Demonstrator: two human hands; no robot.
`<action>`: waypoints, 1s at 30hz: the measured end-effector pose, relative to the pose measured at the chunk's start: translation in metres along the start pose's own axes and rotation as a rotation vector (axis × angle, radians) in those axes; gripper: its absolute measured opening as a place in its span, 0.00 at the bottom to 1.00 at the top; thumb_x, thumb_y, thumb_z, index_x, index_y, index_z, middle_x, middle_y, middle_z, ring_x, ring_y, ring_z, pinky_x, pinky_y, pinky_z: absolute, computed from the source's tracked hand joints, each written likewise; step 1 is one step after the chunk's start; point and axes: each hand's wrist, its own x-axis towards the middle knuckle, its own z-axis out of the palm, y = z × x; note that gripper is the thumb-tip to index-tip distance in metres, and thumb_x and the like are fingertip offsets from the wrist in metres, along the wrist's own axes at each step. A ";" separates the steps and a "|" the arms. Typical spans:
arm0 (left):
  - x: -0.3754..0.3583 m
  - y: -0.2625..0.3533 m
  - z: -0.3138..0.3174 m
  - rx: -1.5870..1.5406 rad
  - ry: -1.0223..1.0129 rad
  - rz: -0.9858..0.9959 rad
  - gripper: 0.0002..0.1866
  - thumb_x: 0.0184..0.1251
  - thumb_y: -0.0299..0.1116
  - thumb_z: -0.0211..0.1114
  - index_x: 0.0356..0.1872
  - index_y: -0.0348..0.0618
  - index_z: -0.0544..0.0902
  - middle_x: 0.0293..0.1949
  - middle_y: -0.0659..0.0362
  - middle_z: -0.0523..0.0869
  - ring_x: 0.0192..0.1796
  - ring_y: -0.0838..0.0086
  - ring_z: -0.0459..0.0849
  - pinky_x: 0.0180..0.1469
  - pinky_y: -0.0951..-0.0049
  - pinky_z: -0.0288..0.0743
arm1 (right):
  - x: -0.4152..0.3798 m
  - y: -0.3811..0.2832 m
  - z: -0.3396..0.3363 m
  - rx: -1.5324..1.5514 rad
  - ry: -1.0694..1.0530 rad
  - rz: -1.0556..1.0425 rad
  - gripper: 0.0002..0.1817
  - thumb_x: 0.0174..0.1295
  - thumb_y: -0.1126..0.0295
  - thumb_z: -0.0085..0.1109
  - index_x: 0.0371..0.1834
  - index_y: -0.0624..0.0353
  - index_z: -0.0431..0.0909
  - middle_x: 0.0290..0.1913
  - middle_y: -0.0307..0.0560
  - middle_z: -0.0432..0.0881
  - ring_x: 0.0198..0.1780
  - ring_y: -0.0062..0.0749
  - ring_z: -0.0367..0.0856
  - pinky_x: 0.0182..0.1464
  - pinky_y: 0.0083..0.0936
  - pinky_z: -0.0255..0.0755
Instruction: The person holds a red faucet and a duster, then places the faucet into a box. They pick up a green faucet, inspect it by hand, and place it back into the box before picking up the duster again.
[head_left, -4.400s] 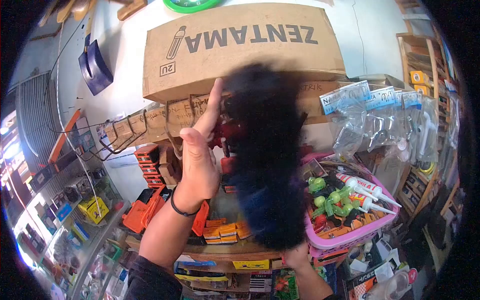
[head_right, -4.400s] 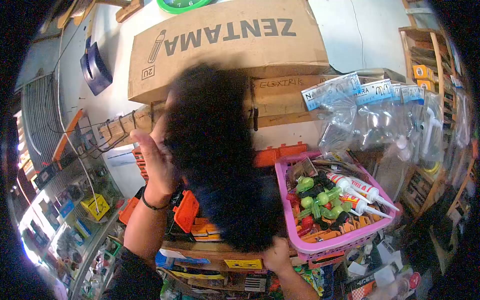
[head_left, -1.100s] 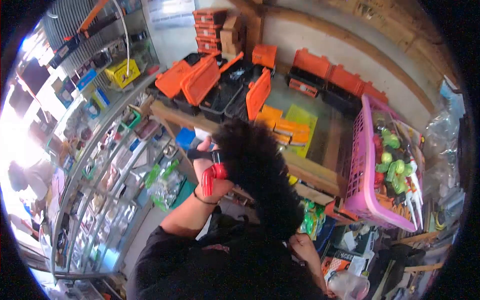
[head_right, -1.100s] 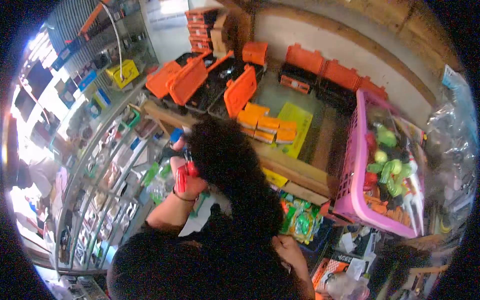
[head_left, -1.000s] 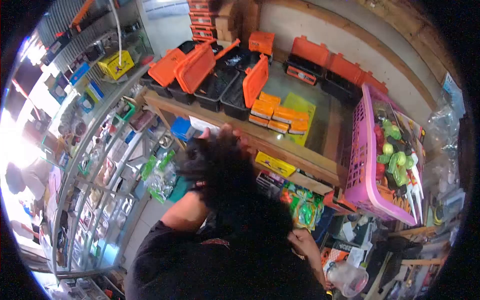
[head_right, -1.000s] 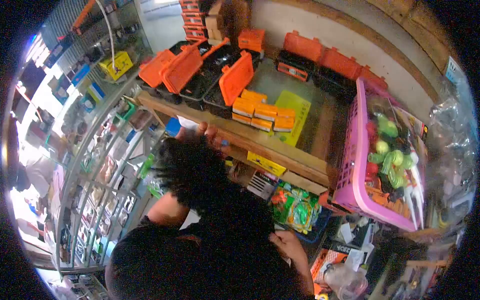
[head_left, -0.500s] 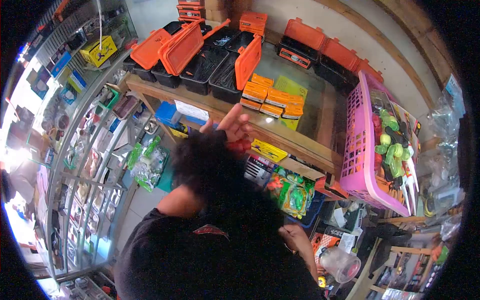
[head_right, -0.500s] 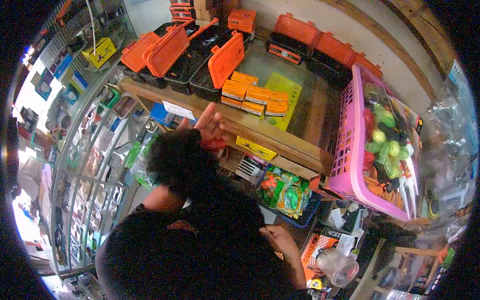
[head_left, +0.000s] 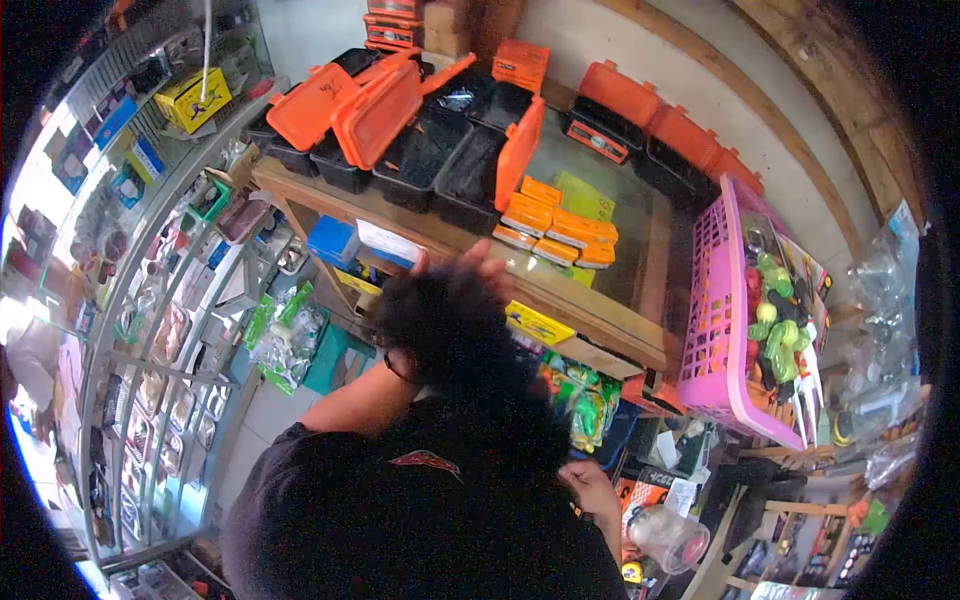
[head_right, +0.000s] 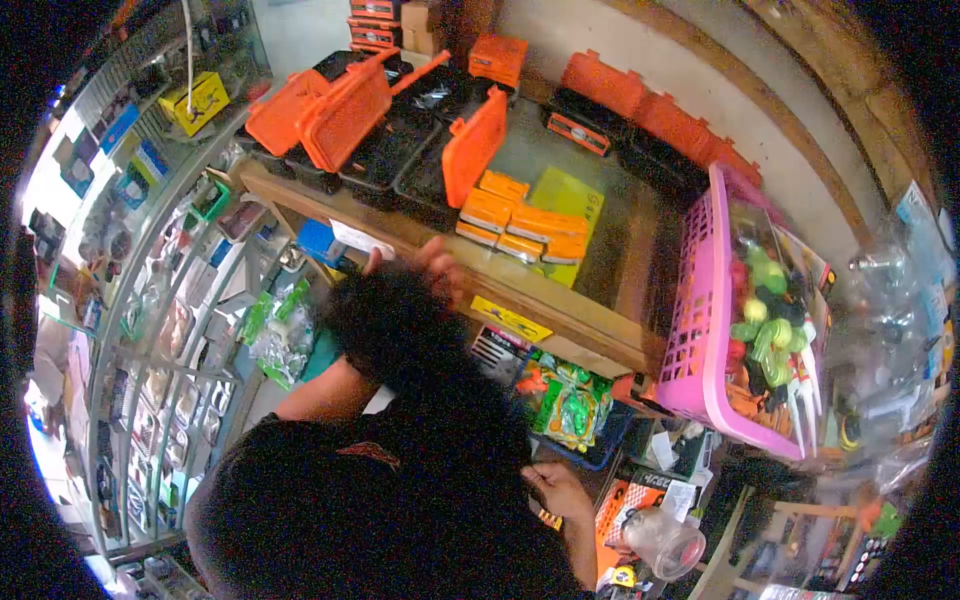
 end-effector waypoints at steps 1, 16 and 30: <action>0.003 0.011 -0.003 -0.008 -0.216 -0.078 0.36 0.55 0.61 0.41 0.59 0.43 0.60 0.57 0.52 0.65 0.57 0.59 0.64 0.61 0.58 0.51 | 0.006 -0.008 0.000 -0.026 -0.038 -0.012 0.18 0.57 0.60 0.50 0.19 0.65 0.68 0.13 0.37 0.61 0.18 0.19 0.57 0.20 0.24 0.56; -0.014 0.025 -0.089 -0.221 0.044 -0.137 0.37 0.55 0.63 0.38 0.58 0.45 0.59 0.59 0.54 0.62 0.61 0.63 0.58 0.63 0.62 0.48 | 0.008 -0.033 0.013 0.189 -0.129 0.229 0.21 0.62 0.61 0.43 0.11 0.57 0.65 0.11 0.33 0.63 0.14 0.15 0.58 0.17 0.16 0.53; -0.004 0.045 0.006 -0.298 0.312 -0.131 0.36 0.56 0.60 0.39 0.59 0.45 0.59 0.57 0.46 0.62 0.59 0.52 0.61 0.61 0.54 0.49 | -0.004 -0.028 0.030 0.242 -0.072 0.340 0.19 0.61 0.63 0.43 0.14 0.58 0.66 0.13 0.33 0.66 0.15 0.15 0.60 0.17 0.17 0.53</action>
